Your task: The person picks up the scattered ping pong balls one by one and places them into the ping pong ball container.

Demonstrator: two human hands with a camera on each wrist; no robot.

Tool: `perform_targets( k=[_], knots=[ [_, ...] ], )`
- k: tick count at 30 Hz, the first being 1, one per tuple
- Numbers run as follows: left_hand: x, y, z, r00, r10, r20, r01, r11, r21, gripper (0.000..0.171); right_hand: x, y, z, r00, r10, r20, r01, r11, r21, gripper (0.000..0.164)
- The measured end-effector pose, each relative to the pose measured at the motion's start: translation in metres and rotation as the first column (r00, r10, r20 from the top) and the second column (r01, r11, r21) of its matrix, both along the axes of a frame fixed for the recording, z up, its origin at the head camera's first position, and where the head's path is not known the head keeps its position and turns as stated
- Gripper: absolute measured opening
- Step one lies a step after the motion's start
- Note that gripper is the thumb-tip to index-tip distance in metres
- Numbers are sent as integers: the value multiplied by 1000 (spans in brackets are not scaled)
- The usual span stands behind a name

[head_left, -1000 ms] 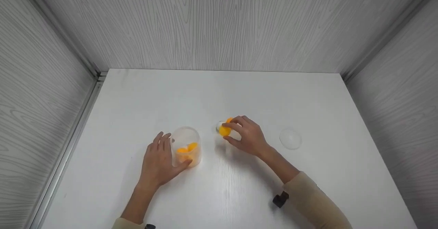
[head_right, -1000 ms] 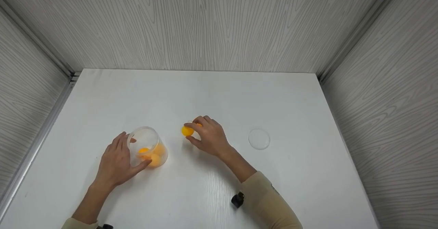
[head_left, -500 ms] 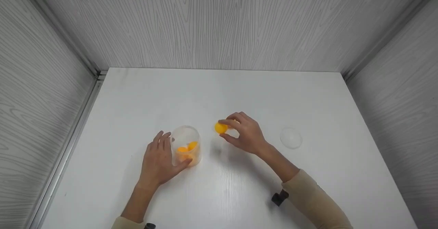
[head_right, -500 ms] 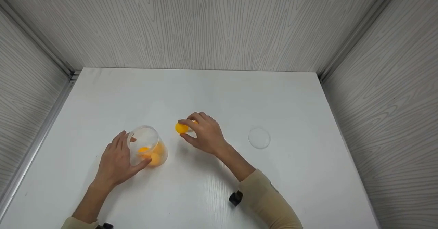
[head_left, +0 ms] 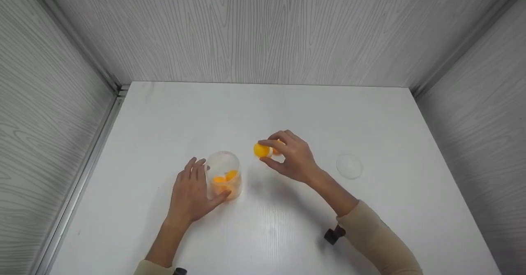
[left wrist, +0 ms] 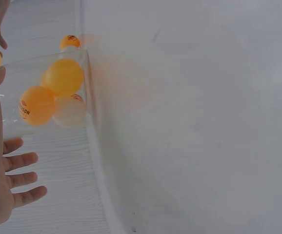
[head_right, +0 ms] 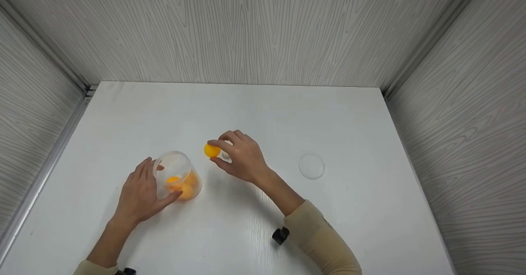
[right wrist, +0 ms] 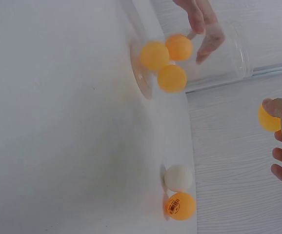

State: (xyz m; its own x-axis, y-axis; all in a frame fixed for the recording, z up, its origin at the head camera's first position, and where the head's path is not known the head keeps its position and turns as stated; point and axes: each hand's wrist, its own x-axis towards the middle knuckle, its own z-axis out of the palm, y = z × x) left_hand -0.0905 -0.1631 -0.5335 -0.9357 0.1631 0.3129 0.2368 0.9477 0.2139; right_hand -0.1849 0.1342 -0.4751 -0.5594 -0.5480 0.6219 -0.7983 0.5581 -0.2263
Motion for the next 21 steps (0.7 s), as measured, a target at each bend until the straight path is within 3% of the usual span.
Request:
perform_targets(
  k=[12, 21],
  knots=[
    [1, 1, 3, 998, 23, 64, -25, 999, 23, 95, 3, -10, 11, 999, 30, -33, -30, 999, -11, 36],
    [1, 1, 2, 999, 17, 38, -16, 1000, -8, 96, 5, -18, 17, 998, 45, -45, -45, 999, 7, 36]
  ],
)
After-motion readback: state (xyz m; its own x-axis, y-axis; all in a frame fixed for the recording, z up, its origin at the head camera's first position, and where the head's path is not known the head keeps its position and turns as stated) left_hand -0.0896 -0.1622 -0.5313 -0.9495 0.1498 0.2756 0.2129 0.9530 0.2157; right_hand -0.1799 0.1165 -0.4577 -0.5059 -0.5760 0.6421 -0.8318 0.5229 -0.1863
